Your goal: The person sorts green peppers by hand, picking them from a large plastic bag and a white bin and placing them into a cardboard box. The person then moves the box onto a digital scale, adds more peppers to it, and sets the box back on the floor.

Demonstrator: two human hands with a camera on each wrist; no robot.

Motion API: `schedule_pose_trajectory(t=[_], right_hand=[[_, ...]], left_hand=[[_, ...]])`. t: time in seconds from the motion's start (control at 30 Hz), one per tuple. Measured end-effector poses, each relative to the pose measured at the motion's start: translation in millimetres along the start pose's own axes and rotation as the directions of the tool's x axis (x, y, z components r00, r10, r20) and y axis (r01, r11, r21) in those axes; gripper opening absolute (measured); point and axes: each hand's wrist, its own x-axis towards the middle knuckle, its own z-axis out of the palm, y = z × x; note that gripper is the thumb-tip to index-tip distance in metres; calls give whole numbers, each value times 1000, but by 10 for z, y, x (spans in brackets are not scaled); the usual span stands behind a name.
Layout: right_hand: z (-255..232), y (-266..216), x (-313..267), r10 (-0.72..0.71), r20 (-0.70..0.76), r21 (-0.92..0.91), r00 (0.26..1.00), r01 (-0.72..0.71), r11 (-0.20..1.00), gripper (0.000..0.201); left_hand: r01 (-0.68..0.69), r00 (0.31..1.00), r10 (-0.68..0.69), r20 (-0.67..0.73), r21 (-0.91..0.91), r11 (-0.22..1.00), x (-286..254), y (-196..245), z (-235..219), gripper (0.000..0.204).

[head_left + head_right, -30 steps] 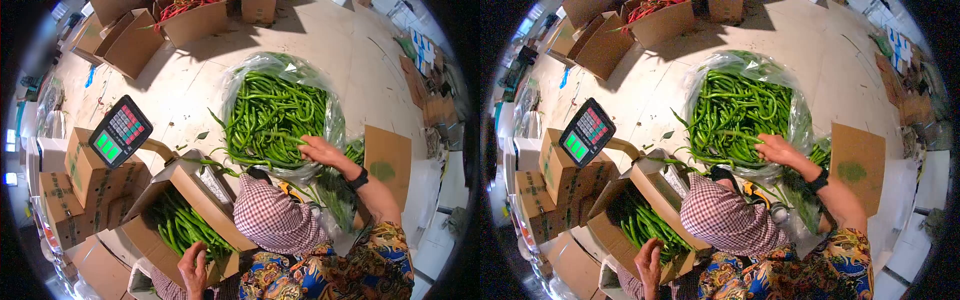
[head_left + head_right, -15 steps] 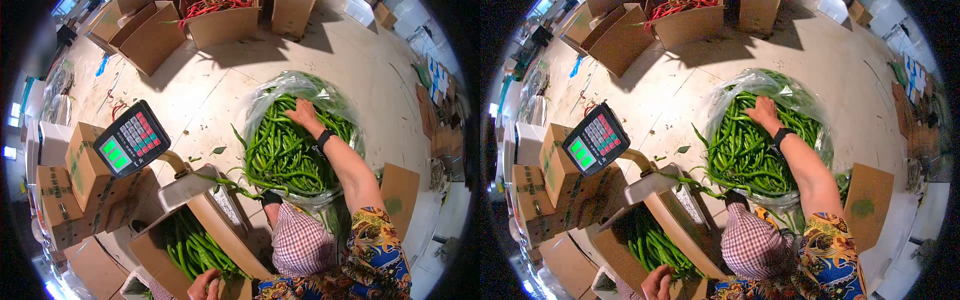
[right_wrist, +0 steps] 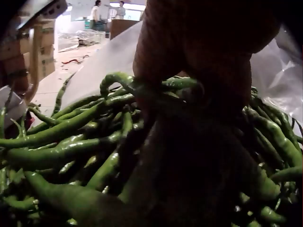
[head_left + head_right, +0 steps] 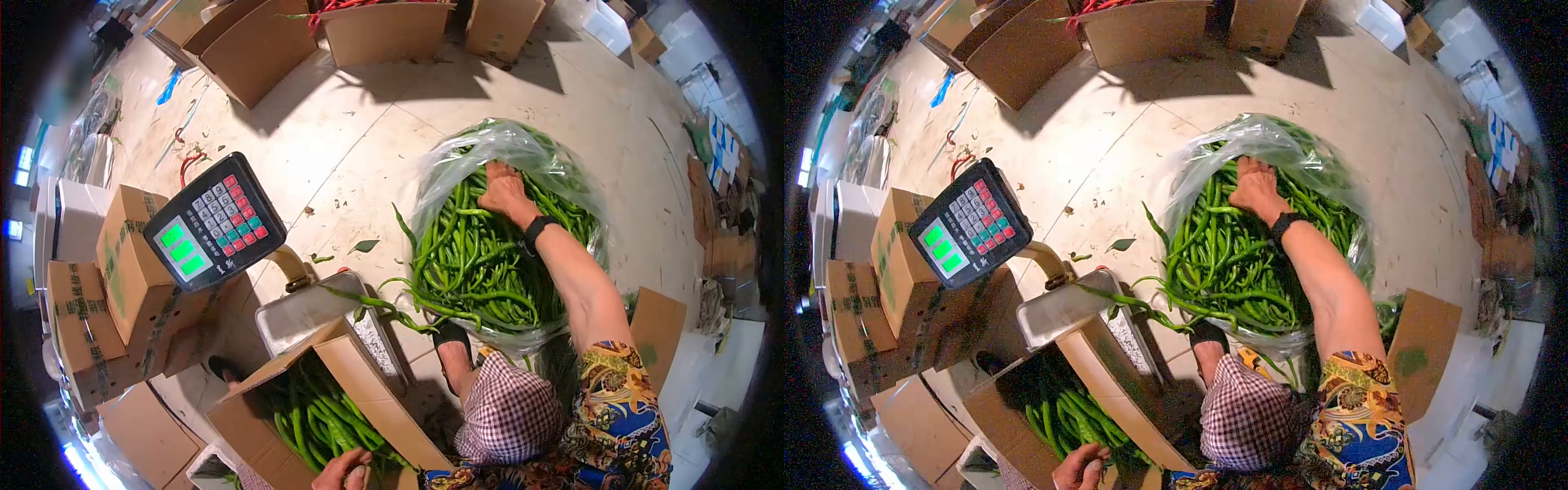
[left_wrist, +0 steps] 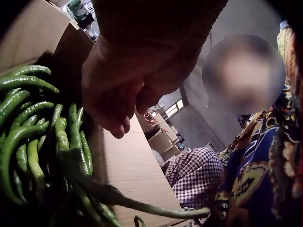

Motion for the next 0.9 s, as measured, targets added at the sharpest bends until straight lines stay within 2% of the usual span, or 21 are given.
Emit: schedule_pose_trajectory(t=[0.1, 0.17, 0.23, 0.27, 0.37, 0.43, 0.5, 0.53, 0.57, 0.6, 0.63, 0.7, 0.77, 0.87, 0.9], right_hand=[[86, -113, -81, -86, -51, 69, 995, 89, 994, 74], [22, -179, -120, -77, -57, 58, 995, 81, 995, 70], [-78, -222, -37, 172, 145, 133, 974, -192, 972, 65], [-127, -237, -41, 206, 133, 140, 970, -224, 964, 56], [-319, -297, -104, 212, 189, 117, 959, -236, 965, 49], [-418, -297, -196, 214, 167, 87, 962, -231, 969, 47], [-543, -243, -311, 222, 234, 55, 947, -241, 969, 48], [-557, -106, -280, 287, 389, 86, 876, -344, 935, 51], [-369, 164, -232, 322, 389, 216, 863, -425, 879, 54], [-240, 324, -245, 287, 285, 303, 915, -370, 878, 55], [-312, 245, -357, 252, 180, 384, 951, -303, 872, 56], [-295, 101, -538, 240, 110, 341, 965, -264, 902, 54], [-436, -74, -709, 251, 126, 356, 960, -280, 892, 54], [-567, 83, -898, 296, 134, 404, 946, -325, 855, 56], [-626, 130, -982, 315, 127, 432, 940, -339, 836, 59]], left_hand=[[27, 1000, -27, -3, -31, 999, 2, 3, 22, 24], [50, 999, -50, 0, -35, 998, -9, 1, 12, 25], [13, 1000, -13, 28, 5, 1000, 11, -16, 7, 24], [9, 1000, -9, 25, 5, 1000, 13, -22, 12, 24], [7, 1000, -7, 13, -21, 1000, -24, -65, 17, 25], [34, 999, -33, 18, -61, 998, -48, -102, 20, 25], [-6, 1000, 7, 13, -31, 1000, -62, -87, 19, 25], [-46, 999, 46, 12, 4, 999, -86, -78, 16, 25], [-54, 998, 54, 10, 1, 999, -107, -86, 11, 25], [-75, 997, 75, 13, 10, 997, -114, -101, 17, 25], [-92, 996, 91, 14, 20, 996, -133, -112, 17, 26], [-94, 995, 93, 21, 17, 995, -171, -106, 13, 26], [-96, 995, 95, 40, 18, 995, -205, -107, 0, 26], [-96, 995, 96, 26, 0, 995, -255, -111, -31, 26], [-30, 999, 32, 19, -66, 997, -276, -105, -40, 26]])
